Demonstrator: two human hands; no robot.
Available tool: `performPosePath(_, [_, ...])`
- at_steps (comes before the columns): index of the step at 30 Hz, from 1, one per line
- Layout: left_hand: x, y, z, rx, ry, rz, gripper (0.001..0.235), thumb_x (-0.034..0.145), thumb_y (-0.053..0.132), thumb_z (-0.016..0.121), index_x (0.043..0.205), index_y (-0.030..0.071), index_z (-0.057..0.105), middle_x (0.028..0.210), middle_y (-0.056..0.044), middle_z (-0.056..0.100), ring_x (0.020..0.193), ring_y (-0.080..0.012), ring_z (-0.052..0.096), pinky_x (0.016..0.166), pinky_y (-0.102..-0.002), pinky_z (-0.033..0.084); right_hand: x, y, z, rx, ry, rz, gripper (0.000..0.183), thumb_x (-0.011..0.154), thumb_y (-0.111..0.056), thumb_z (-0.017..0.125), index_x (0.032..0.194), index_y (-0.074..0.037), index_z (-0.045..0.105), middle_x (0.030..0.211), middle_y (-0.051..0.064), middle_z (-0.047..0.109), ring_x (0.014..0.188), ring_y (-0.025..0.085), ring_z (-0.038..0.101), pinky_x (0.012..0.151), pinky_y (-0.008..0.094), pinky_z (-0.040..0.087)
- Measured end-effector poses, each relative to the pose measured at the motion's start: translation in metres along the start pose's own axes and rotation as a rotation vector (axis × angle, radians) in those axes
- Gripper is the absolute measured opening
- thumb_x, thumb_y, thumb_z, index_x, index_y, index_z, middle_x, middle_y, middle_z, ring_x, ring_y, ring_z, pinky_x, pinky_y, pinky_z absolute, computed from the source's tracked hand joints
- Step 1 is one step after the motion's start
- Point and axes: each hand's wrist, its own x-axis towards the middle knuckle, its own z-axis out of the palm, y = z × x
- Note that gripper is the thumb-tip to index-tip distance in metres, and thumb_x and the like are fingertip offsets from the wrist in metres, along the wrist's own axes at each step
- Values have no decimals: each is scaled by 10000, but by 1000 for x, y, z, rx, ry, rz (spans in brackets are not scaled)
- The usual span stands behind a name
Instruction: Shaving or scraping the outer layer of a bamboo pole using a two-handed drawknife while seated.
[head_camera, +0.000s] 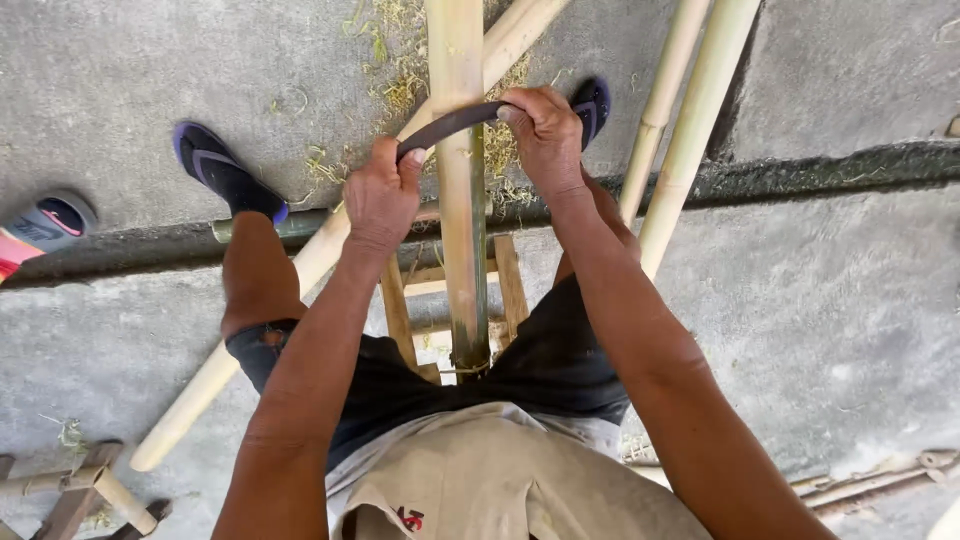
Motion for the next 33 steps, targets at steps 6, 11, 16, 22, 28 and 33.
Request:
performPosePath(6, [20,16,-11,77,14,-55,259,1086,241,640,953,35,557,598,-85,519,465,-234,487,441,-450,415,8,22,1,-132,-57,36,84,1003,-40,706,1067,-79,744,980,114,753,797,157,734,574,246,619])
performPosePath(11, [31,-13,-1,-18,-57,-41,241,1067,254,626,989,41,544,637,-108,576,507,-268,571,452,-456,459,27,36,7,-138,-47,46,11,996,-89,745,999,-96,754,844,86,731,669,152,672,508,292,561])
performPosePath(16, [49,-9,-7,-148,-45,-136,258,1062,293,658,983,66,562,686,-54,638,550,-193,627,525,-424,515,38,20,-1,-336,-15,-132,17,1027,-72,735,1026,-75,752,801,95,691,635,162,635,437,271,508])
performPosePath(22, [-66,-24,-24,-450,-302,-470,229,1036,292,643,965,81,590,642,-16,596,522,-118,563,442,-316,452,-36,-46,-26,-142,-116,75,103,984,-35,716,1057,-99,750,963,105,738,869,212,698,764,370,590])
performPosePath(28, [-153,-40,-60,-1113,190,-918,231,1056,256,629,933,96,518,647,-39,576,448,-123,505,393,-278,411,-98,-96,10,-727,-750,-107,598,961,-311,565,1482,-24,506,1643,172,391,1567,311,292,1283,454,319])
performPosePath(33, [-181,-56,-54,-1137,226,-1001,245,1053,271,633,910,94,542,669,-48,587,458,-141,532,393,-291,442,20,-76,39,-923,-1050,-329,680,1087,-577,243,1608,-151,344,1700,176,162,1556,362,123,1235,556,106])
